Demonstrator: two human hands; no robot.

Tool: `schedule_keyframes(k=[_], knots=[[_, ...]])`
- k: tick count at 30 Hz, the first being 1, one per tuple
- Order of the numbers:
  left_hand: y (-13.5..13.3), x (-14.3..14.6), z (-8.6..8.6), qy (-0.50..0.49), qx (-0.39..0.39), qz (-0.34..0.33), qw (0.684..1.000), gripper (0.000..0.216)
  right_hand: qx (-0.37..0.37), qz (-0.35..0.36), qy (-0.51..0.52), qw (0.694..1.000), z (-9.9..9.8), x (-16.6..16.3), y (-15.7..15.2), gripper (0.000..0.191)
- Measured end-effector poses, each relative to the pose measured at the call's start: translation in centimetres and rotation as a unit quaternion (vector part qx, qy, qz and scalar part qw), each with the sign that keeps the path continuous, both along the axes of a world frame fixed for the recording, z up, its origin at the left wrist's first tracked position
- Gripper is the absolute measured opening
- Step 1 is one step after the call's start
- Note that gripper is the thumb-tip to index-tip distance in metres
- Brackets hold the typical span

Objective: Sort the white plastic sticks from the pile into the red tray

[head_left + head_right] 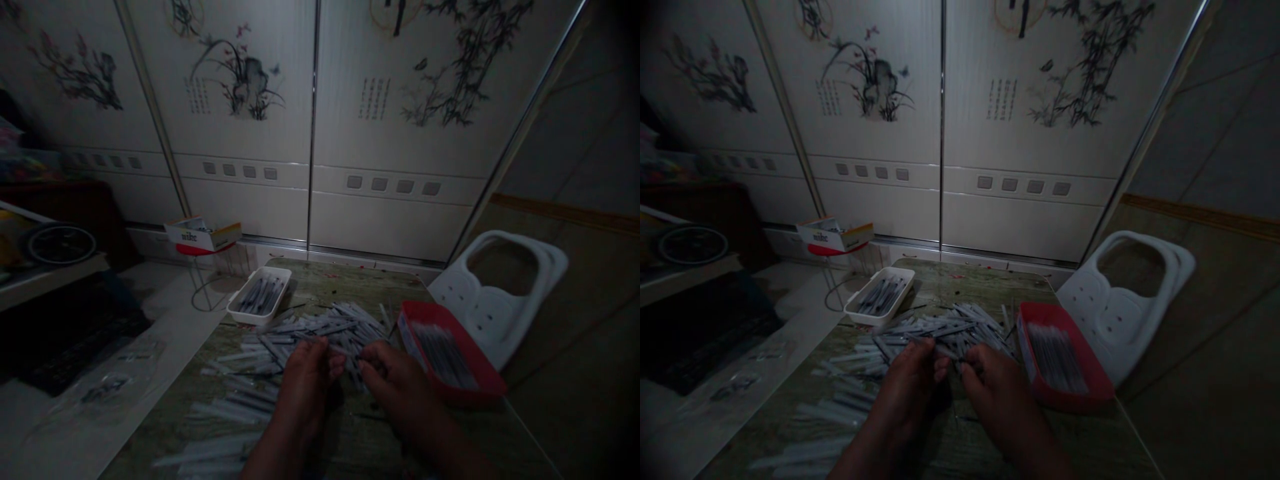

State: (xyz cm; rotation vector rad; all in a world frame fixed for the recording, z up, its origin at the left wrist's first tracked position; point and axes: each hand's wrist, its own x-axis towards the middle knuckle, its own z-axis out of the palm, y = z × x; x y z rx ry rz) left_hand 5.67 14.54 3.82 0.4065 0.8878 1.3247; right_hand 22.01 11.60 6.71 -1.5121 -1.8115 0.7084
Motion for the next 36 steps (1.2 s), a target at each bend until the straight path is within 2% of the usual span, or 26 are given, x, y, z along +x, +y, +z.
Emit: schedule_keyframes(k=[12,19,26,32,36], knots=[[-0.5,0.6,0.0,0.096,0.025,-0.049,0.994,0.03,-0.021,0.006,-0.006,1.0,-0.4,0.8,-0.1,0.013],[-0.4,0.8,-0.7,0.116,0.032,-0.068,0.99,0.032,-0.025,0.002,-0.02,0.999,-1.1,1.0,-0.1,0.01],[-0.5,0.9,-0.1,0.11,0.024,-0.066,0.991,0.028,-0.073,-0.016,0.096,0.993,-0.7,1.0,-0.6,0.019],[-0.8,0.8,0.6,0.053,0.031,-0.055,0.997,0.028,-0.09,-0.015,0.161,0.983,-1.5,0.5,-0.6,0.029],[-0.9,0.6,0.9,0.03,0.055,-0.065,0.996,0.027,-0.103,-0.025,0.192,0.976,-1.7,0.0,-0.7,0.045]])
